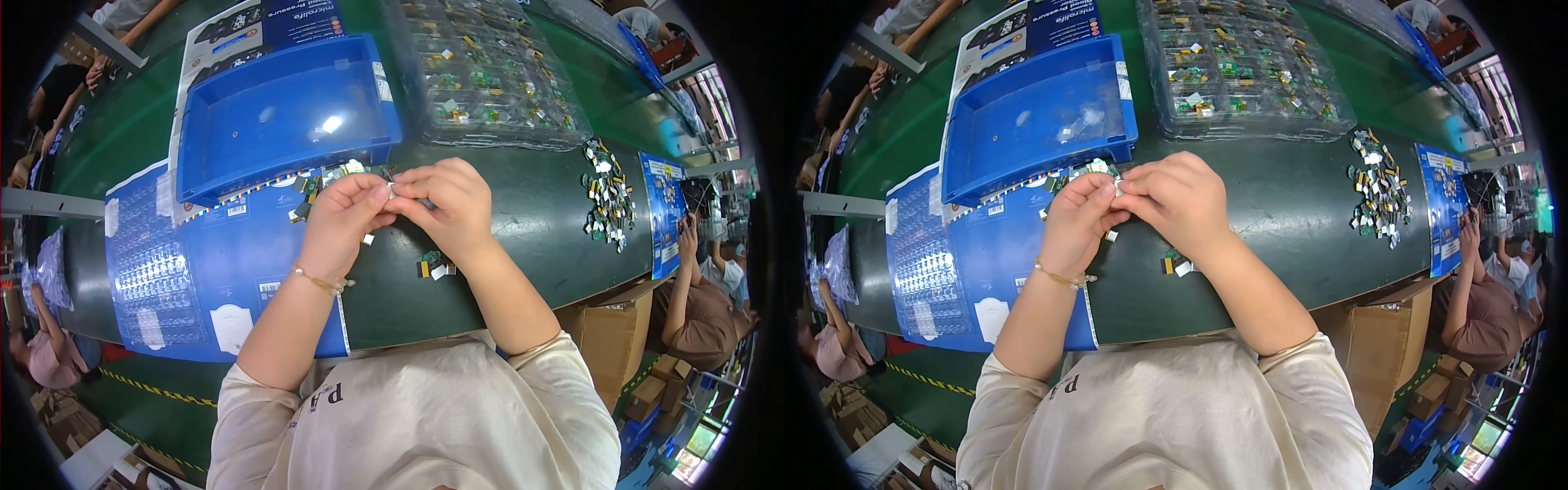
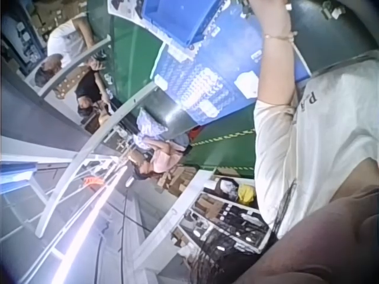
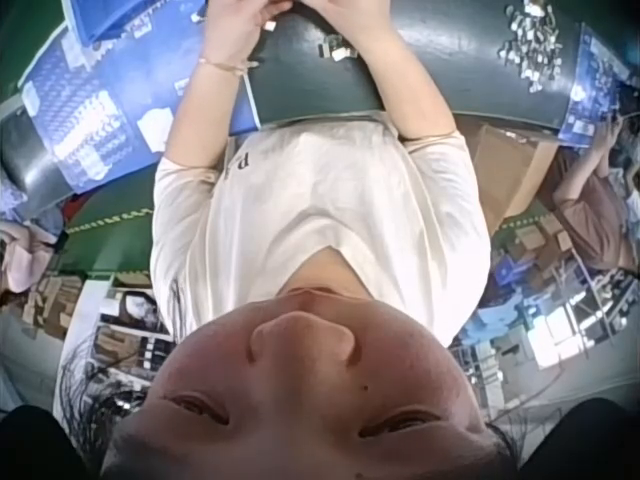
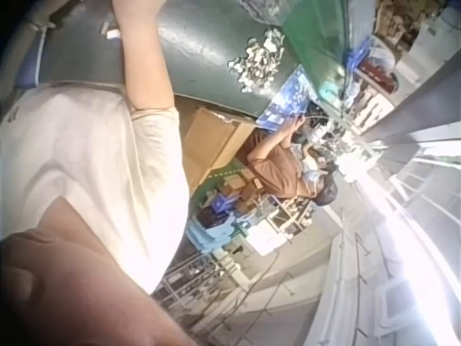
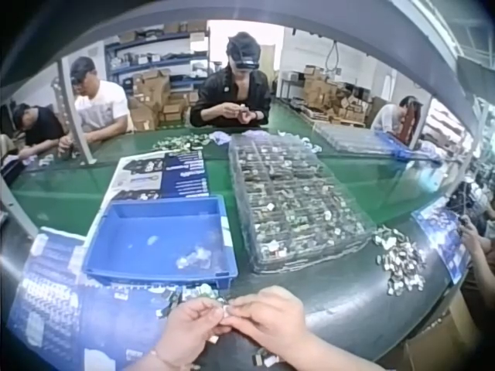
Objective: Assembling small white electronic components onto green circuit boards.
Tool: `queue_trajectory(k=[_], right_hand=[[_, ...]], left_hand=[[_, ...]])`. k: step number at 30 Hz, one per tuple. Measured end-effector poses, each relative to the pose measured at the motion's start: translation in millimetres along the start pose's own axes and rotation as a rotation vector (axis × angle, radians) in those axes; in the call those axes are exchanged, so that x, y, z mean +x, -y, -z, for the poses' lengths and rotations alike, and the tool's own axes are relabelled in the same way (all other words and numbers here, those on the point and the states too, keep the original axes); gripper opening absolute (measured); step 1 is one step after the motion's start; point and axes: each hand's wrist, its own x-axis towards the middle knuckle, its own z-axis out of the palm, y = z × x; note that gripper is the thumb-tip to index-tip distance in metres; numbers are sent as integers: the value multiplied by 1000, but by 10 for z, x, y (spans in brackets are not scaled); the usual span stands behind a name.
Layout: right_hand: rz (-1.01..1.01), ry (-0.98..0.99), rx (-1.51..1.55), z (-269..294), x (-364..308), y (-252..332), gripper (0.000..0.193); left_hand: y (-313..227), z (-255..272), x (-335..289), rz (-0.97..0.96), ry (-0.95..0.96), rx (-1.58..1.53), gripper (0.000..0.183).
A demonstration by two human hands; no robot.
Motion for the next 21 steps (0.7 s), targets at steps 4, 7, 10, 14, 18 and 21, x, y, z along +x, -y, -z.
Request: queue_trajectory(k=[4, 7, 10, 14, 18, 21], right_hand=[[-8, 56, -24, 41, 44, 6, 19], [-26, 87, 49, 54, 51, -52, 16], [35, 106, 41, 59, 86, -67, 15], [-9, 110, 21, 40, 167, -34, 14], [-369, 6, 150, -87, 422, 60, 12], [-81, 59, -175, -268, 577, -245, 14]], left_hand=[[1, 7, 3, 4, 32, -97, 16], [-22, -12, -10, 23, 70, -117, 17], [10, -7, -5, -9, 80, -109, 17], [-17, 9, 7, -46, -37, -266, 17], [-59, 14, 6, -70, -55, -275, 16], [-32, -7, 25, -75, -62, -176, 16]])
